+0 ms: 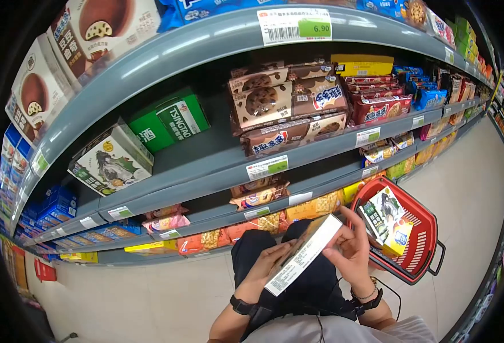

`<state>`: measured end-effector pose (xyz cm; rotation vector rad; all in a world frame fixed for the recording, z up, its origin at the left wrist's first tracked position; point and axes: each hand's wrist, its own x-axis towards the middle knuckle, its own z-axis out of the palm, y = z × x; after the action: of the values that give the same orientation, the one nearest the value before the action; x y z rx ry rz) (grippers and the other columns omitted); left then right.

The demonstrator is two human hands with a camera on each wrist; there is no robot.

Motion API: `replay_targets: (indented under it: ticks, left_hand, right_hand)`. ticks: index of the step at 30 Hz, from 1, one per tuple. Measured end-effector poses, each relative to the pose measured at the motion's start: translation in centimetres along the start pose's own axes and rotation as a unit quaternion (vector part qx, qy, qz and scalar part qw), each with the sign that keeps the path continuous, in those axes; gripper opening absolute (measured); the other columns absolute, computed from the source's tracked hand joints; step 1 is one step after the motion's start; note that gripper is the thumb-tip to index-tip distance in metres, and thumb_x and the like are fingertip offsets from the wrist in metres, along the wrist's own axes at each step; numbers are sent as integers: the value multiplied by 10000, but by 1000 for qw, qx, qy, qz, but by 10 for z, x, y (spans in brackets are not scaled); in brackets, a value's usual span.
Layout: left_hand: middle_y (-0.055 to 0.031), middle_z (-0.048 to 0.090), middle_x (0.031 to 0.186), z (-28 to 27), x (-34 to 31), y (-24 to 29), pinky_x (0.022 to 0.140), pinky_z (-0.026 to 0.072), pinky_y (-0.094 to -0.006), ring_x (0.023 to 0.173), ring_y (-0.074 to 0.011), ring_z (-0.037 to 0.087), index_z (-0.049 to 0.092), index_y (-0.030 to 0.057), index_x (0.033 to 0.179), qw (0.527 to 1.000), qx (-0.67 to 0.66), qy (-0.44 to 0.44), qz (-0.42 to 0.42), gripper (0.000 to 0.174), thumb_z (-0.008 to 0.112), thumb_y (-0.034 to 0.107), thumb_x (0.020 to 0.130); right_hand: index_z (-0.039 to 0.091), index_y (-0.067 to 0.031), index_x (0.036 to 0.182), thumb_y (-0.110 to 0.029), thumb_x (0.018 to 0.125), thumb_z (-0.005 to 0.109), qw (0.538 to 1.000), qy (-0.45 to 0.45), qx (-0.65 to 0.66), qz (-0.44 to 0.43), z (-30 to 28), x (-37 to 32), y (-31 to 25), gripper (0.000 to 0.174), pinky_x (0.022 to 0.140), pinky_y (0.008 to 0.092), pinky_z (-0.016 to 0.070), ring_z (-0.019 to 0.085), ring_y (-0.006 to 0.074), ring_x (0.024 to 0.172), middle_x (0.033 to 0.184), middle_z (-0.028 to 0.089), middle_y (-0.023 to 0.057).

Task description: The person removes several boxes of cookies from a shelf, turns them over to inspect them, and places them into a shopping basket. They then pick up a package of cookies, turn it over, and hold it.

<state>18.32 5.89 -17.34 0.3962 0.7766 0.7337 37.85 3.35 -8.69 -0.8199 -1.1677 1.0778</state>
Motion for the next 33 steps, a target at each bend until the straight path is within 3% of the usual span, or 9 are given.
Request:
replay_targets:
  ticks: [5,13,15,19,22,24,26,28,33]
  left_hand:
    - [-113,639,1095,-1,4,-3,763,539,-227,888,-136,648,553,-44,1219,998,-46,-29,-30,332,553,136,940]
    - [-113,655,1058,-9,0,3,745,543,-220,860,-134,657,574,-38,1196,999,-36,-22,-30,318,555,150,941]
    - [-40,684,915,-5,-6,7,541,495,-147,683,-83,655,584,7,1201,999,37,-11,-28,339,547,225,944]
    - [-37,683,889,-12,-10,5,535,486,-134,670,-72,647,589,10,1195,999,42,-21,-2,341,550,236,943]
    - [-109,669,1021,-13,-13,10,710,550,-209,836,-121,668,572,-42,1195,998,-33,-38,-30,320,550,155,943]
    - [-57,667,953,-8,-18,12,542,486,-132,734,-60,644,555,11,1232,999,-22,-20,-40,368,575,208,923]
    - [-111,669,990,-33,-12,4,720,542,-222,822,-146,656,576,-19,1197,988,35,-143,49,323,525,188,954]
    - [-255,509,1220,-54,-1,-18,668,506,-320,903,-330,588,433,-26,1324,900,-299,-316,-12,555,505,356,928]
    - [-311,447,1229,-72,30,-55,572,466,-291,977,-371,457,397,-54,1320,799,-397,-435,-119,639,516,409,896]
  right_hand:
    - [498,55,1276,5,741,713,997,21,-62,46,-13,-1,1,579,742,220,428,548,77,733,769,578,13]
    - [495,70,1274,-8,748,705,998,14,-32,59,-9,2,5,572,722,209,428,553,69,705,739,591,14]
    - [521,64,1256,15,739,704,995,2,-54,87,-5,3,3,551,684,197,426,542,59,666,699,581,1]
    - [549,54,1233,34,734,702,993,-5,-86,84,-3,4,10,523,649,189,419,525,49,636,676,568,-9]
    - [558,42,1230,8,718,725,992,-9,-90,93,-3,2,16,540,636,190,413,492,41,603,663,554,-23]
    - [575,2,1227,-62,666,787,991,-34,-123,48,-6,3,21,603,681,224,421,508,78,690,759,552,4]
    - [590,-18,1208,-99,631,812,974,-43,-220,18,1,10,9,623,723,249,422,510,116,756,821,538,23]
    - [605,-39,1189,-137,597,838,949,-49,-310,-13,7,14,6,643,765,273,423,512,153,822,883,524,42]
    - [628,-24,1051,-158,602,845,949,-152,-274,-47,15,14,16,517,847,321,429,548,227,923,954,569,87]
